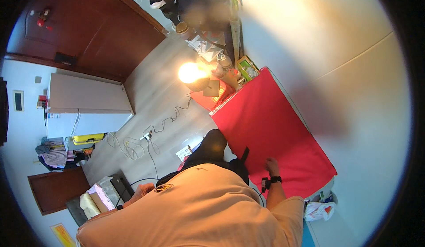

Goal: Folding a red scarf on a white desk.

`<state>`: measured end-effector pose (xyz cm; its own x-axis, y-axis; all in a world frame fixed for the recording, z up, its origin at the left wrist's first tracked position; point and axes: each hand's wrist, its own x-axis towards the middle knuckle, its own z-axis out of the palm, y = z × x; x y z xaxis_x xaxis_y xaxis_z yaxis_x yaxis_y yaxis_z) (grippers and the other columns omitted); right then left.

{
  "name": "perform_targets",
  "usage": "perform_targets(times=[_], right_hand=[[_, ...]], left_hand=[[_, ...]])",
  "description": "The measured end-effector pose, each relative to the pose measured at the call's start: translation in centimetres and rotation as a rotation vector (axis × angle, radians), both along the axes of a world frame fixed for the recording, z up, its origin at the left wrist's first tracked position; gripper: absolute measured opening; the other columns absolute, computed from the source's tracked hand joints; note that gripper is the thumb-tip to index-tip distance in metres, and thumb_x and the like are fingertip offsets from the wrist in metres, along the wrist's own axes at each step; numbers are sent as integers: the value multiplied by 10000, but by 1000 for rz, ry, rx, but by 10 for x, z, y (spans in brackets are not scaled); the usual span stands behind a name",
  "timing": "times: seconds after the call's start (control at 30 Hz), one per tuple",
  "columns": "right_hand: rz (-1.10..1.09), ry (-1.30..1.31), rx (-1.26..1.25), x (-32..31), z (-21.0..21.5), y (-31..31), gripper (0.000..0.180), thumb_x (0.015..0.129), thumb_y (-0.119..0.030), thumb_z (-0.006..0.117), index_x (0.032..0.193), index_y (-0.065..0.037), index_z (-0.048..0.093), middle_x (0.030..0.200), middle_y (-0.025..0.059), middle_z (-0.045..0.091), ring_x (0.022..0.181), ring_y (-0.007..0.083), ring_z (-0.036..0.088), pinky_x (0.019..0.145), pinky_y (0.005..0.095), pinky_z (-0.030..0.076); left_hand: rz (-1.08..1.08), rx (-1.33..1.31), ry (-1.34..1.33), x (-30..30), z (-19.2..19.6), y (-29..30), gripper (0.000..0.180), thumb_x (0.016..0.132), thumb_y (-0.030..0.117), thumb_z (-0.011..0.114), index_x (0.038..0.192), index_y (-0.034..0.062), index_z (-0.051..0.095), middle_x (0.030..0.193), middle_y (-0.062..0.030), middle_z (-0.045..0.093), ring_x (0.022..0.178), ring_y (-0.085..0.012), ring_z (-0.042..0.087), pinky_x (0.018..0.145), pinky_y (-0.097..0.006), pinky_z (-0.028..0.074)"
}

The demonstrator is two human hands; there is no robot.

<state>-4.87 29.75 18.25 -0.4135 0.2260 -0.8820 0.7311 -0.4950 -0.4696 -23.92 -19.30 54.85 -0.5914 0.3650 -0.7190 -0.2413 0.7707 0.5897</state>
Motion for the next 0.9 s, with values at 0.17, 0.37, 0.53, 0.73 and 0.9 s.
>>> perform_targets(times=[0.17, 0.37, 0.53, 0.73, 0.9], right_hand=[[31, 188, 184, -37, 23, -1, 218, 789, -128, 579, 989, -50, 545, 688, -10, 516, 561, 105, 497, 503, 253, 406], [12, 212, 59, -19, 16, -3, 113, 774, -106, 564, 877, -75, 529, 630, -34, 467, 507, 86, 480, 446, 230, 379], [255, 159, -37, 18, -2, -8, 69, 785, -70, 524, 853, -66, 511, 645, -22, 473, 512, 95, 480, 432, 238, 388], [434, 150, 149, 27, 11, -25, 73, 788, -75, 521, 859, -68, 533, 619, -16, 470, 488, 100, 468, 413, 243, 378], [283, 55, 30, -2, 26, -24, 88, 794, -91, 514, 860, -42, 545, 621, -14, 466, 481, 102, 456, 420, 242, 363]], left_hand=[[46, 73, -199, 15, -2, 0, 297, 791, 275, 684, 733, 5, 575, 653, 10, 537, 645, -77, 472, 602, -255, 421], [129, 100, -596, 30, 9, -18, 388, 811, 346, 662, 1015, 22, 603, 880, -14, 607, 821, -97, 543, 707, -258, 451], [60, 287, -576, 45, 15, -17, 336, 805, 263, 675, 1029, 15, 646, 853, -9, 637, 846, -88, 560, 808, -274, 442], [161, 203, -599, 61, 6, -33, 142, 789, 162, 665, 802, 22, 645, 743, 38, 610, 731, -51, 516, 759, -252, 438], [295, 182, -667, 60, -2, -40, 82, 768, 118, 661, 757, 41, 636, 704, 20, 605, 682, -70, 557, 641, -238, 469]])
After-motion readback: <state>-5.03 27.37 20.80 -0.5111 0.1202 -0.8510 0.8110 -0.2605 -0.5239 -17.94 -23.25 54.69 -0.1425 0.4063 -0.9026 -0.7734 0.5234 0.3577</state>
